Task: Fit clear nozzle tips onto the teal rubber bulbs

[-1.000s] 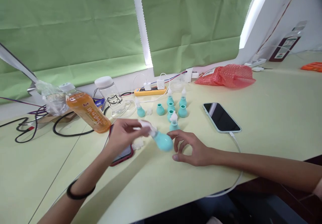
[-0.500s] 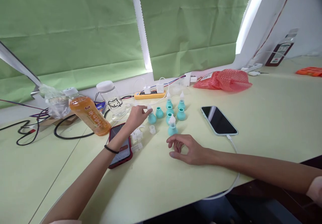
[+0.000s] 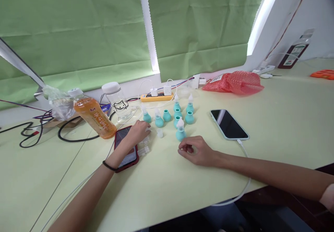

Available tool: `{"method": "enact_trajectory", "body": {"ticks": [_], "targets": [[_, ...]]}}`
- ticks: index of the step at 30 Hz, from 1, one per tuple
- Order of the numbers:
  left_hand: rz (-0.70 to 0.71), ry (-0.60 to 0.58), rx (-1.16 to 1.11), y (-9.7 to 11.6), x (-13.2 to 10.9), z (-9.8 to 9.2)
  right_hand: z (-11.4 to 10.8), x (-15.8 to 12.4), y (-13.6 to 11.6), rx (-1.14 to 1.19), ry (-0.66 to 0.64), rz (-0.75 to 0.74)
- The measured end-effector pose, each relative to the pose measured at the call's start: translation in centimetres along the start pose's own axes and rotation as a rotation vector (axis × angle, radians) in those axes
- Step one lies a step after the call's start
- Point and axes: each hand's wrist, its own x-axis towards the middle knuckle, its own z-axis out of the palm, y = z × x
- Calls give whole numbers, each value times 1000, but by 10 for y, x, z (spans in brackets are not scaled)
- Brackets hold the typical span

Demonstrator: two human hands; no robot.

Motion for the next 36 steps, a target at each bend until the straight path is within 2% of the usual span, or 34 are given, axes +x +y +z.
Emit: {"method": "enact_trajectory", "body": {"ticks": [3, 7, 10, 12, 15, 17, 19, 22, 24, 26, 28, 31, 33, 34, 36], "targets": [[3, 3, 24, 4, 2, 0, -8, 4, 3, -22, 160, -48], [28, 11, 58, 10, 2, -1, -32, 19, 11, -144, 369, -83], [47, 23, 75, 13, 1, -4, -49, 31, 22, -327, 518, 6], [50, 44, 76, 14, -1, -8, -52, 36, 31, -421, 500, 111], [27, 105, 43, 14, -6, -16, -48, 36, 46, -484, 317, 280], [-21, 182, -138, 17, -12, -22, -42, 33, 55, -473, 195, 374], [-82, 251, -472, 25, -20, -25, -38, 31, 64, -440, 138, 439], [-186, 265, -989, 43, -34, -25, -34, 29, 73, -410, 154, 471], [-267, 235, -1240, 55, -43, -23, -34, 29, 76, -424, 172, 460], [-320, 197, -1435, 64, -51, -21, -35, 30, 75, -421, 226, 429], [-345, 170, -1590, 70, -57, -18, -35, 31, 68, -340, 366, 355], [-382, 150, -1749, 74, -62, -14, -35, 29, 47, -96, 554, 116], [-395, 130, -1809, 76, -64, -10, -32, 23, 29, 43, 541, -79], [-392, 121, -1822, 77, -64, -8, -30, 18, 21, 83, 477, -160], [-379, 118, -1798, 78, -65, -6, -26, 9, 7, 100, 265, -285]]}}
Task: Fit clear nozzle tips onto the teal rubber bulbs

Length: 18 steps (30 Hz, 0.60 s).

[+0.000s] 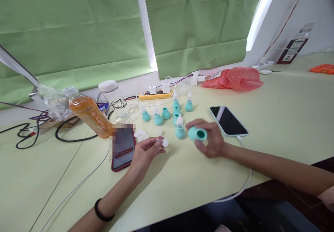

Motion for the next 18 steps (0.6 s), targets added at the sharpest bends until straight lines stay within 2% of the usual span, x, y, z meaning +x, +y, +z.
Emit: {"method": "enact_trajectory", "body": {"ticks": [3, 6, 8, 10, 12, 16, 18], "targets": [[120, 33, 243, -2, 0, -4, 4, -8, -13, -43, -232, 21], [350, 35, 716, -3, 4, -10, 6, -8, -13, -87, -300, 137], [429, -20, 966, -5, 7, -14, 5, -5, -10, -77, -343, 215], [453, -68, 1081, -7, 9, -16, 6, -3, -9, -51, -397, 278], [501, -62, 1119, -5, 10, -17, 6, -3, -10, -17, -439, 317], [629, 67, 1212, 9, 13, -24, 7, -5, -13, 33, -446, 366], [645, 116, 1328, 14, 16, -30, 8, -5, -13, 49, -429, 403]]}}
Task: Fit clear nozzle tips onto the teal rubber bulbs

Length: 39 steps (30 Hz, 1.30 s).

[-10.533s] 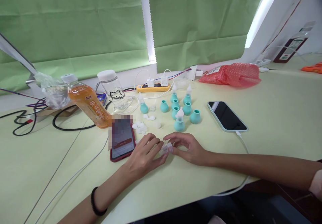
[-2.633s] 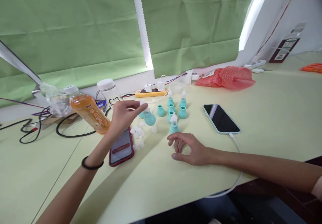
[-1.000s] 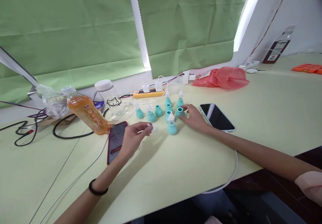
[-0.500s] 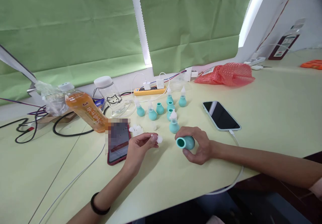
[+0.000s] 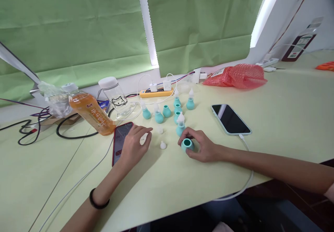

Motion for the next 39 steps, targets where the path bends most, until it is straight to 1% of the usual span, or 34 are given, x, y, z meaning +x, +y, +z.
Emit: {"method": "enact_trajectory", "body": {"ticks": [3, 6, 10, 13, 15, 17, 19, 20, 23, 26, 28, 30, 33, 34, 35, 36, 39], "targets": [[-30, -92, 186, -9, 2, 0, 2, 0, 1, 11, 15, 42], [-48, -180, 304, -13, -2, 6, 6, 1, 2, -50, 65, 25], [-41, -177, 412, -10, -3, 9, 9, 2, 4, -227, 164, -96], [-63, -159, 454, -7, 1, 4, 7, 2, 9, -413, 306, -243], [-117, -195, 471, -5, 4, 0, 3, 4, 14, -525, 400, -322], [-183, -268, 496, -3, 4, -2, -2, 6, 18, -624, 446, -337], [-214, -327, 521, -2, 4, -1, -7, 9, 21, -733, 444, -273], [-214, -335, 529, -1, 3, 0, -9, 11, 22, -785, 433, -220], [-163, -310, 521, -1, 1, 8, -13, 14, 25, -888, 372, -28], [-112, -285, 477, -1, 0, 17, -14, 16, 28, -892, 311, 130], [-105, -281, 444, -1, -1, 20, -14, 16, 29, -859, 311, 162], [-111, -237, 374, -2, -2, 21, -15, 17, 28, -811, 366, 82], [-94, -94, 192, -2, 3, 17, -17, 19, 24, -760, 475, -145], [-75, -62, 137, -1, 6, 15, -17, 19, 22, -751, 499, -207], [-55, -60, 101, -1, 10, 13, -17, 19, 21, -744, 513, -252], [-39, -86, 81, 0, 15, 11, -17, 19, 20, -736, 523, -281], [-53, -259, 74, 2, 32, 9, -15, 18, 18, -710, 529, -320]]}}
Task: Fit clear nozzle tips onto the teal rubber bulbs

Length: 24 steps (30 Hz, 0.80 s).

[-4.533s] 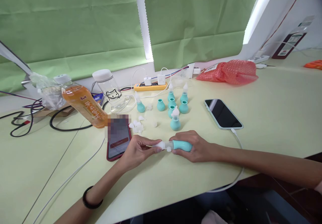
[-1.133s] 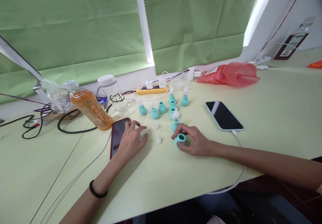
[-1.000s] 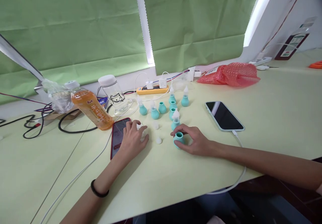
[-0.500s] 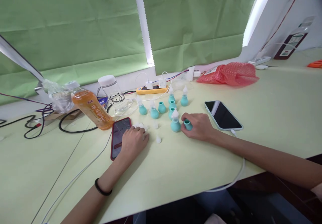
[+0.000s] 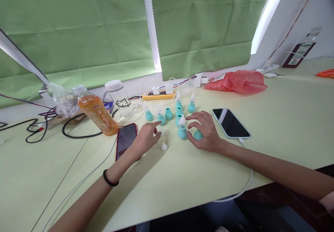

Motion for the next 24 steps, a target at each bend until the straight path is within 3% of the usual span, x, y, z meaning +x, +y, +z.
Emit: {"method": "enact_trajectory", "body": {"ticks": [3, 7, 11, 14, 17, 21, 24], "targets": [[-28, -98, 6, 0, 14, 2, -1, 0, -2, 21, 19, -10], [-13, -110, -19, -3, 22, 5, -4, 1, -5, 46, 54, -37], [-26, -84, -85, 2, 13, -13, -7, 0, -8, 83, 101, -81], [-42, -67, -335, 17, -2, -33, -10, -3, -15, 182, 113, -155], [-67, -192, -660, 35, -16, -41, -10, -7, -23, 301, 8, -209], [-154, -290, -925, 42, -22, -28, -7, -9, -28, 341, -71, -227], [-179, -194, -1000, 38, -25, -15, -6, -10, -29, 378, -64, -155]]}}
